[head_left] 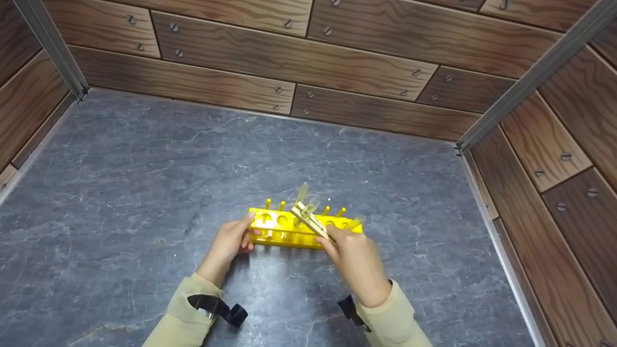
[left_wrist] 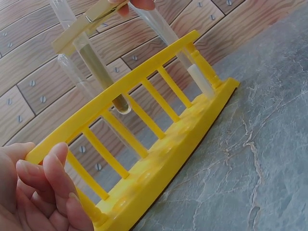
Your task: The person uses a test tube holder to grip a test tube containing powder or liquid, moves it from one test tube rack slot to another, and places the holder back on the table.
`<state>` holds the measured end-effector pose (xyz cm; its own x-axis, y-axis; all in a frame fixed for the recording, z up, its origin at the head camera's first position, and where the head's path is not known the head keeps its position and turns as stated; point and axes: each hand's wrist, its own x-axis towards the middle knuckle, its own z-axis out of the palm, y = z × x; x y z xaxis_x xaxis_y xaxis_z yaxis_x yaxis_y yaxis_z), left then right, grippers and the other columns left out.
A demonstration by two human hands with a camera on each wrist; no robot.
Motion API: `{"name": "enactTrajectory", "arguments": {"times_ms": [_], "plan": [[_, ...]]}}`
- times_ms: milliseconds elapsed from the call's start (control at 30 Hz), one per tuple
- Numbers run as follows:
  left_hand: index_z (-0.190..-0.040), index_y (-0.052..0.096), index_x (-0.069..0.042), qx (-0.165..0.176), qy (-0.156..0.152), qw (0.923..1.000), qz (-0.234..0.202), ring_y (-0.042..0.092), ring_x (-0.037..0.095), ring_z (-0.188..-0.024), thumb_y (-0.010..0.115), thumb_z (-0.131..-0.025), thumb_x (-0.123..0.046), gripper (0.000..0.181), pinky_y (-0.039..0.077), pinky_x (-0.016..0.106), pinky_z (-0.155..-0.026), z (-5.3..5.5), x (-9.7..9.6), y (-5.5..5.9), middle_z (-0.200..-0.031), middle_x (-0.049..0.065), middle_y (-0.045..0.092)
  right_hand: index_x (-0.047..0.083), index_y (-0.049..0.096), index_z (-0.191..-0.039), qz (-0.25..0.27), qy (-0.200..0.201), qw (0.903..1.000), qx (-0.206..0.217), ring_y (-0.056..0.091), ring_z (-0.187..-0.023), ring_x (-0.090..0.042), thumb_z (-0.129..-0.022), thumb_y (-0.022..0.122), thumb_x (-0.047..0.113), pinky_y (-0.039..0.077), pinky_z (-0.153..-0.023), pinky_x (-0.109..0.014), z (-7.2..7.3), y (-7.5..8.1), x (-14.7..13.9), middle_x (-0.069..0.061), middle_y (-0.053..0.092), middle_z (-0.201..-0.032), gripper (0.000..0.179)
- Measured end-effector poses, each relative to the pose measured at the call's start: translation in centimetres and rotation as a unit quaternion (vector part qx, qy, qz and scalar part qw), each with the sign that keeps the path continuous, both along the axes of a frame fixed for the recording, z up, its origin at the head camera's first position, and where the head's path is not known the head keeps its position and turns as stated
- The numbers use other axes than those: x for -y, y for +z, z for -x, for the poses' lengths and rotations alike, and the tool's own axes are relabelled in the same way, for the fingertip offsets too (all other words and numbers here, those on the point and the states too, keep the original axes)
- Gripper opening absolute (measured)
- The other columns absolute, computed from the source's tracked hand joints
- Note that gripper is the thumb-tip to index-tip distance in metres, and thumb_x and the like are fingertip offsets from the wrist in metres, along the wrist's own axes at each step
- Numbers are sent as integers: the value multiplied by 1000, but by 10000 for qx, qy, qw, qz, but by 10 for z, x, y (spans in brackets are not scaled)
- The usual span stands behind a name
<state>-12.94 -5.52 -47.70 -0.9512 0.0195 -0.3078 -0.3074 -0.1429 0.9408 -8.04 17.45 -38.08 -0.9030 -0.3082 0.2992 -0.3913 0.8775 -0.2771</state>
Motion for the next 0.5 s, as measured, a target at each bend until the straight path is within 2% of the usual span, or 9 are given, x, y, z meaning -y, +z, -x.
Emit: {"name": "enactTrajectory", "arguments": {"times_ms": [500], "plan": [[-71,64,2,-88,8,10000,19,46,10,-40,51,-96,-29,42,40,23,-45,2,-1,-2,-41,-3,36,15,51,-69,135,-31,9996,265,26,-44,-4,-87,65,26,28,-40,-19,4,-7,1,8,33,-52,25]]}}
